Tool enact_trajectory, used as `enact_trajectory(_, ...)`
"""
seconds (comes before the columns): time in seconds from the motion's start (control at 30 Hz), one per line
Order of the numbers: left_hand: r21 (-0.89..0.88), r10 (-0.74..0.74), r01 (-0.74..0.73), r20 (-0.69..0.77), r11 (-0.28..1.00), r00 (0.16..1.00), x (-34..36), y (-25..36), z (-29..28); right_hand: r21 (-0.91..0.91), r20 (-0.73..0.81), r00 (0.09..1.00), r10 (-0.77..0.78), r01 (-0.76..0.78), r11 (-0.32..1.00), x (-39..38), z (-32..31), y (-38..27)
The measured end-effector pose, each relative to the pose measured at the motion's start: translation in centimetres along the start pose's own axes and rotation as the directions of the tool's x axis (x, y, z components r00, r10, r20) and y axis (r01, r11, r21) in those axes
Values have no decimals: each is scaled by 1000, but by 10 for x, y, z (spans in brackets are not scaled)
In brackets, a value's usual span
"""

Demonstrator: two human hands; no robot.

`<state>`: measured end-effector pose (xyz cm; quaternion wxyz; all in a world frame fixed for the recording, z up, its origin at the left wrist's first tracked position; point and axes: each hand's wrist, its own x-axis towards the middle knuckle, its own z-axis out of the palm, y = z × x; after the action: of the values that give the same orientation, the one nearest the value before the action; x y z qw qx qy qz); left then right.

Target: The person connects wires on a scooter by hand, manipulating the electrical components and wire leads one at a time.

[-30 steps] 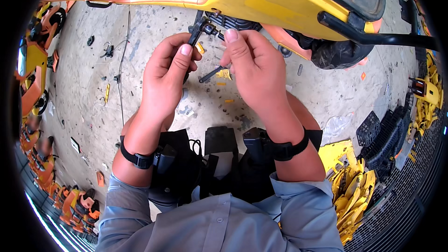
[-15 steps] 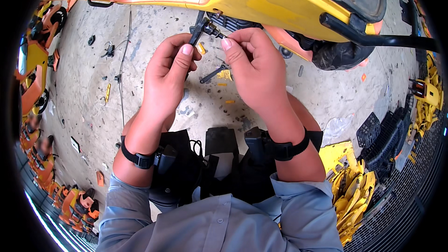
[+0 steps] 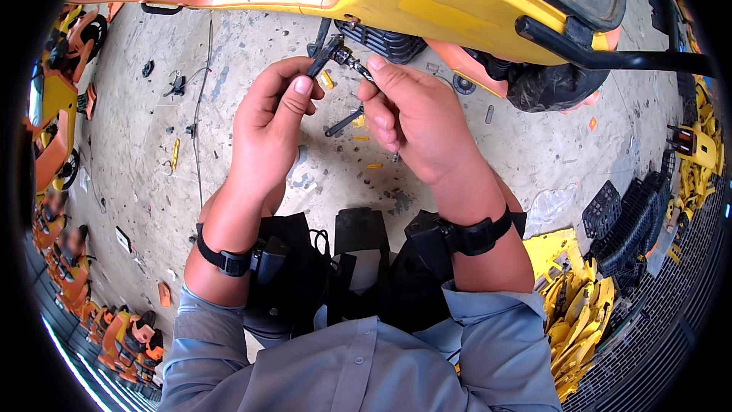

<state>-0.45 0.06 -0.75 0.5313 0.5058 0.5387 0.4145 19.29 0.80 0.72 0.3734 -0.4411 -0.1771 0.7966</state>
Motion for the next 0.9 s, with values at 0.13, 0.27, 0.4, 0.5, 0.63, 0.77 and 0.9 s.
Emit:
enact_trajectory(0.13,27,-16,16,-14,1000,1000,0,1,1,-465,-159,911,-382,272,842,6,13,15)
enact_trajectory(0.27,29,-19,20,-11,999,1000,1,3,3,-592,-146,782,-606,422,687,11,15,26)
enact_trajectory(0.4,18,3,-3,8,1000,1000,0,0,0,-85,-55,997,-47,43,995,-2,1,1)
enact_trajectory(0.5,20,8,-8,12,1000,1000,0,0,1,104,83,993,81,-90,991,-1,-10,-2)
enact_trajectory(0.63,34,-2,2,3,999,1000,1,1,3,-364,-138,927,-348,280,888,5,9,14)
enact_trajectory(0.77,36,7,-7,-2,999,1000,1,0,3,-623,-87,756,-649,467,628,13,7,30)
enact_trajectory(0.9,4,16,-16,5,1000,1000,1,-4,0,-197,-96,975,-202,180,964,1,9,6)
